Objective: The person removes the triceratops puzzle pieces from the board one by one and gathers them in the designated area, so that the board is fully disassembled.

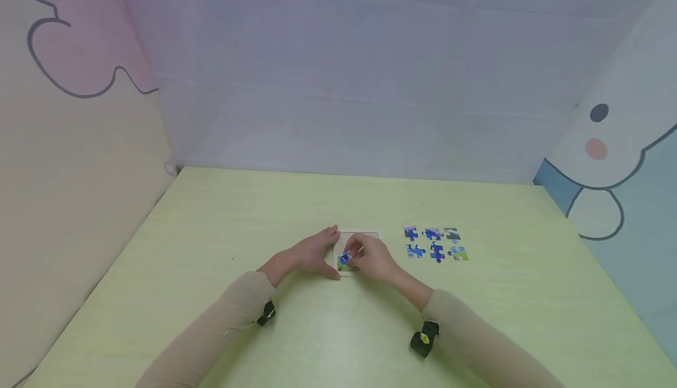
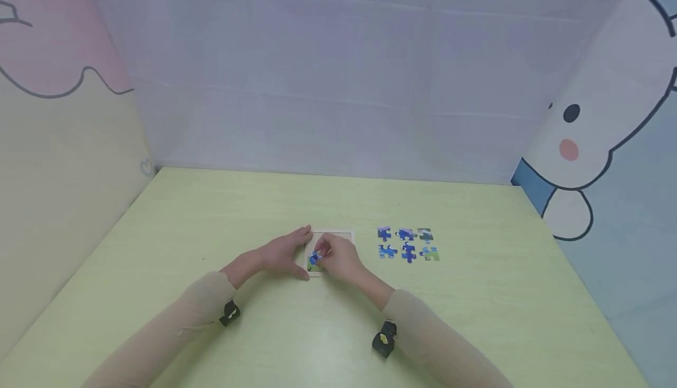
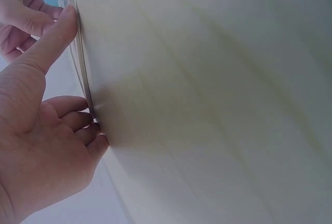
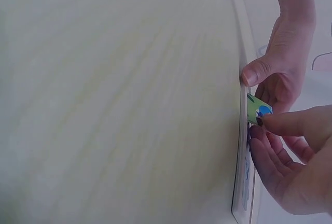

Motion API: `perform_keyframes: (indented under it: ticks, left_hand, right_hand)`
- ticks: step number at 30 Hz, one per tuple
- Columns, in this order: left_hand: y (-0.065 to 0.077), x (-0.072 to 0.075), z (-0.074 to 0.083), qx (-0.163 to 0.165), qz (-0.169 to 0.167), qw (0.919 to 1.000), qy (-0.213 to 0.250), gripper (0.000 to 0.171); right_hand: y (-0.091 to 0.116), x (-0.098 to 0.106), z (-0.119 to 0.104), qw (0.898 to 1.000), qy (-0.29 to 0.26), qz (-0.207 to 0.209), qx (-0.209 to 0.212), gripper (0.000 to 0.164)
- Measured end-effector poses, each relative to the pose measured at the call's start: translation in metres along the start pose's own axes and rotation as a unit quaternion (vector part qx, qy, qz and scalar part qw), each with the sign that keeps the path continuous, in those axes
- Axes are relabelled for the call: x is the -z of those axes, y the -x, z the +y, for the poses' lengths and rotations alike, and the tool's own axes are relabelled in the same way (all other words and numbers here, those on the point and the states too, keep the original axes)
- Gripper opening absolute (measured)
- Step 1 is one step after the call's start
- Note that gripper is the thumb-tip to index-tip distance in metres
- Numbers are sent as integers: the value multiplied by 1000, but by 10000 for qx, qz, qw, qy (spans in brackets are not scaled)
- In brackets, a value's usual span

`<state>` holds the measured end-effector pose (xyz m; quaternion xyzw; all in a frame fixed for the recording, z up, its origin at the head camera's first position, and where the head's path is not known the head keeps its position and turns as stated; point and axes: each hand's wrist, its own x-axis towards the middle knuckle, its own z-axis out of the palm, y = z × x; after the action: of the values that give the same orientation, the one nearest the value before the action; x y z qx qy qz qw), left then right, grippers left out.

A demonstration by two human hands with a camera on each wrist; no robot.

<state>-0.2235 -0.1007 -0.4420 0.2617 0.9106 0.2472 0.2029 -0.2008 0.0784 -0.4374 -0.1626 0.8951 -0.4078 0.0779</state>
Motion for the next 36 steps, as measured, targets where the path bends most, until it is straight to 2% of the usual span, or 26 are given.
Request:
perform_keyframes:
  ticks: [9, 14, 17, 24, 31, 36]
  left_hand:
    - [-2, -1, -1, -30, 29, 10000, -67, 97]
    - [-3, -2, -3, 39, 9, 10000, -54, 98]
    - [-2, -3, -3, 69, 4, 9999, -74, 98]
    - [-2, -2, 0, 86, 17, 9999, -119, 97]
    - [-3, -3, 0, 66, 2, 9997, -223, 99]
    - [-4, -3, -1, 86, 20, 9998, -170, 99]
  right_hand:
    - [-4, 3, 7, 9948, -887, -242, -447, 11]
    - [-4, 7, 9, 9905, -1243, -411, -427, 12]
    - [-1, 14, 9, 9912, -1194, -482, -315, 13]
    - [10, 47, 23, 9919, -1092, -613, -232, 15]
    - [35, 88, 58, 9929, -999, -582, -276, 17]
    - [50, 108, 80, 9931, -892, -651, -396, 20]
